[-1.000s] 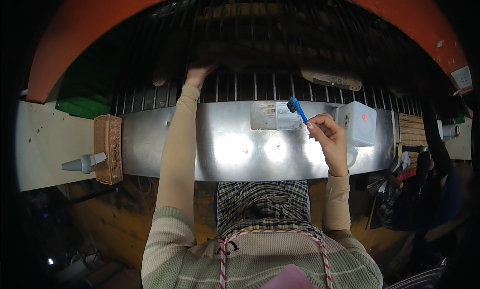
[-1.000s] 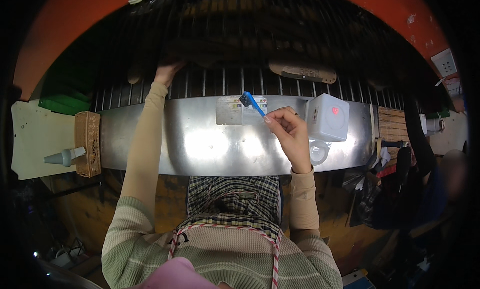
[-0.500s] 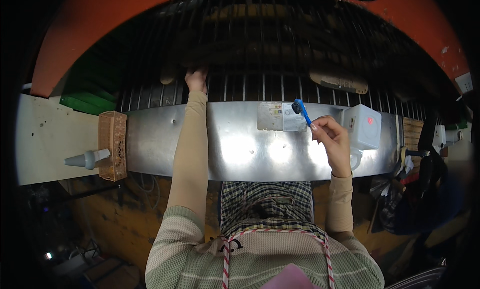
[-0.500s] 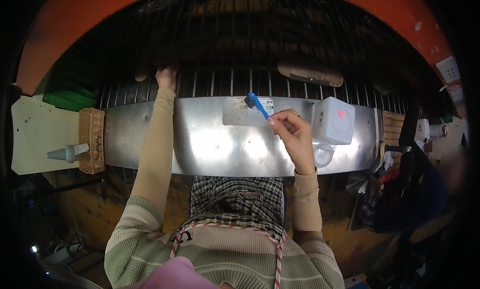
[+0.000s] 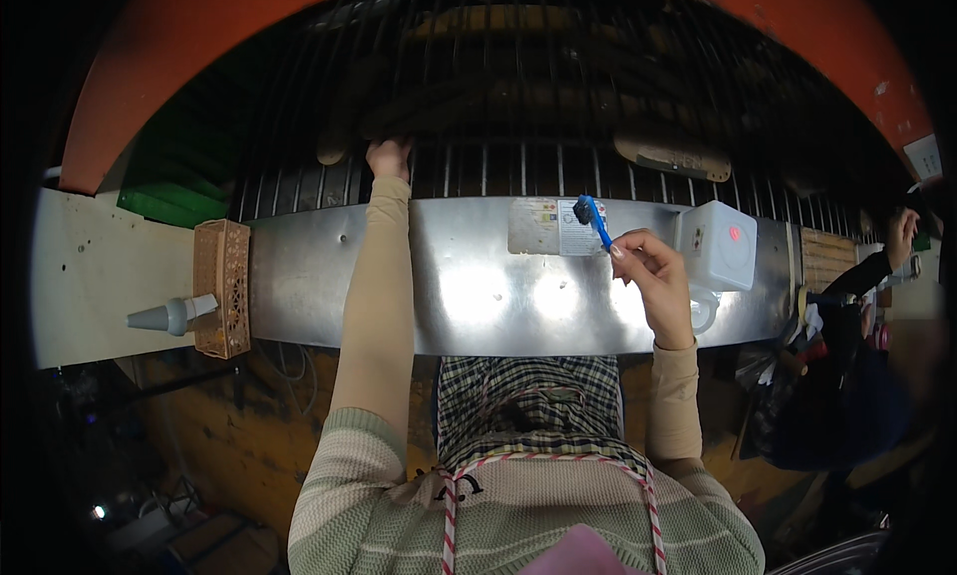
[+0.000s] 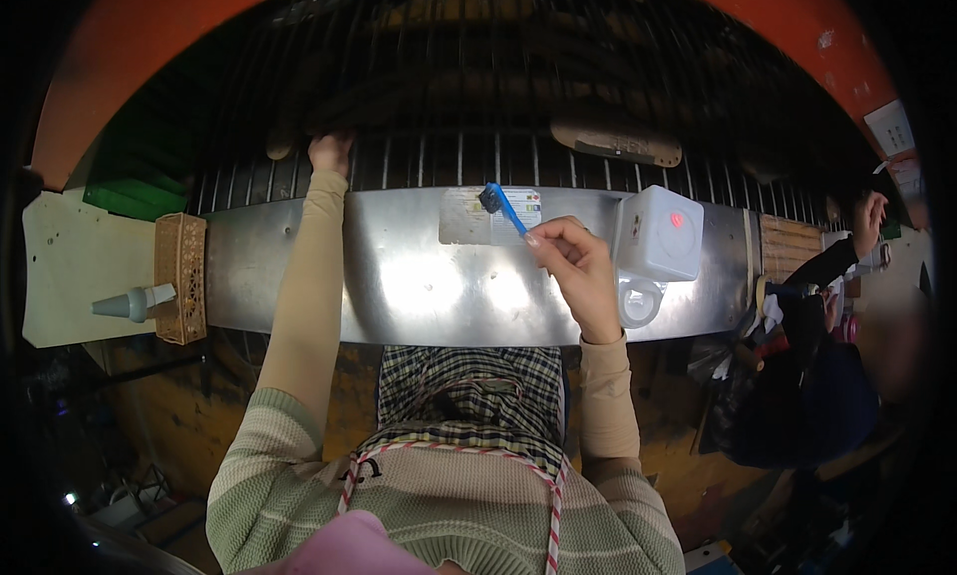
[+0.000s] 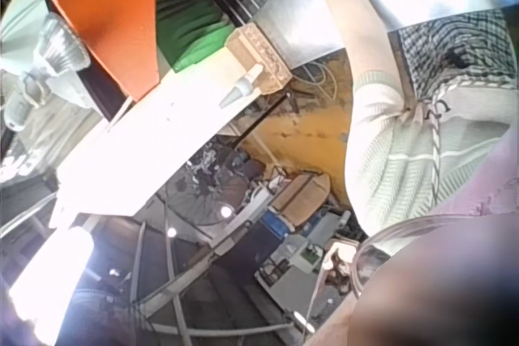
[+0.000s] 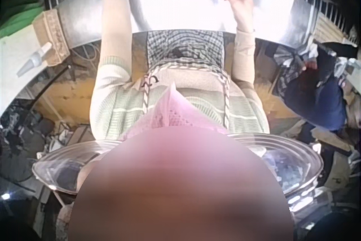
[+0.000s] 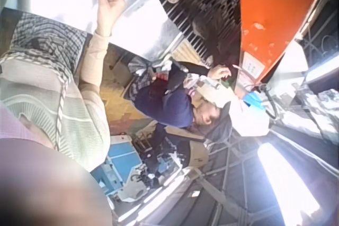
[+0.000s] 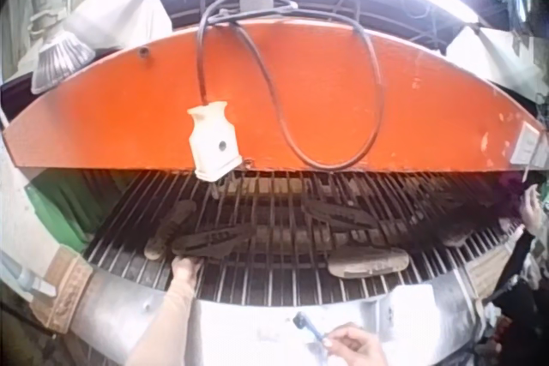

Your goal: The person repeatedly picks up a shoe sole, applies a dark substance from a white container using a blue brush, and places the sole back on a metal rack. The process is repeated for multiple soles in a continuous cycle.

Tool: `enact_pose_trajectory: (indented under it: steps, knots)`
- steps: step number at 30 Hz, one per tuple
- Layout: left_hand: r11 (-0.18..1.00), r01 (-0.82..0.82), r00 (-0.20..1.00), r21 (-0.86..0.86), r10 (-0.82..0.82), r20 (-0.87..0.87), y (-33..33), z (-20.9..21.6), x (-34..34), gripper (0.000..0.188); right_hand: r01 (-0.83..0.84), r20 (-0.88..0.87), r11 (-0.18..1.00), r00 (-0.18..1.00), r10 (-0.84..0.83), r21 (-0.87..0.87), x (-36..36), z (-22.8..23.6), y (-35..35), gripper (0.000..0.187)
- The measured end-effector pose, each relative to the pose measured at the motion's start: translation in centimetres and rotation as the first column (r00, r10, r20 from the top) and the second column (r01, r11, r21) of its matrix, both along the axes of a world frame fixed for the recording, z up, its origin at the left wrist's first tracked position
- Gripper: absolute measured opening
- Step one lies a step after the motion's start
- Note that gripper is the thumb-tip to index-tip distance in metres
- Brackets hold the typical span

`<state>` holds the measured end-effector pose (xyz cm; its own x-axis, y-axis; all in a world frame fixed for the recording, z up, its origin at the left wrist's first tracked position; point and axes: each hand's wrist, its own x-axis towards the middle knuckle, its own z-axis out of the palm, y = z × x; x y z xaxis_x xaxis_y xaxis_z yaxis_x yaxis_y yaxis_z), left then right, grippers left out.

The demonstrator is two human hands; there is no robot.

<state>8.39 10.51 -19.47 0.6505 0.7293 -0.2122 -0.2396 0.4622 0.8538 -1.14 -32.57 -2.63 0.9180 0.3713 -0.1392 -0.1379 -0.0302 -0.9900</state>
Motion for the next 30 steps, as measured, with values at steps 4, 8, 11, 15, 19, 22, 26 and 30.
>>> enact_pose_trajectory:
  steps: [4,8,11,15,19,22,26,30]
  knots:
    - [0.999,-0.029,1.0,-0.034,0.029,0.004,0.2,0.4,-0.6,0.04,0.039,-0.117,0.998,0.993,-0.033,0.049,-0.4,-1.5,0.2,0.012]
    - [0.986,-0.153,0.983,-0.065,0.145,-0.114,-0.7,1.8,-2.0,0.041,0.104,-0.164,0.991,0.982,-0.09,0.082,-1.1,-3.0,1.0,0.013]
    - [0.942,-0.294,0.937,0.163,0.318,-0.145,-4.1,2.4,-3.1,0.036,0.108,-0.228,0.984,0.971,-0.074,0.139,-1.4,-3.1,1.3,0.013]
    - [0.654,-0.029,0.928,0.756,0.299,-0.223,-8.0,2.7,-5.1,0.03,0.063,-0.25,0.99,0.968,-0.03,0.123,-1.7,-1.8,1.0,0.014]
    - [0.394,0.093,0.933,0.915,0.287,-0.218,-9.1,2.8,-5.5,0.022,0.039,0.033,0.999,0.999,-0.04,0.024,-1.5,-0.1,0.5,0.016]
    - [0.339,0.139,0.907,0.931,0.333,-0.256,-9.0,2.9,-5.2,0.019,0.147,0.434,0.984,0.897,-0.089,-0.102,0.7,1.5,-0.8,0.02]
    - [0.338,0.154,0.896,0.928,0.348,-0.275,-9.1,2.9,-5.1,0.015,0.503,0.796,0.805,0.602,-0.066,-0.314,7.2,4.0,-4.8,0.024]
    - [0.321,0.193,0.884,0.927,0.354,-0.307,-9.1,3.0,-5.1,0.014,0.658,0.822,0.695,0.543,-0.171,-0.29,14.9,3.3,-7.8,0.026]
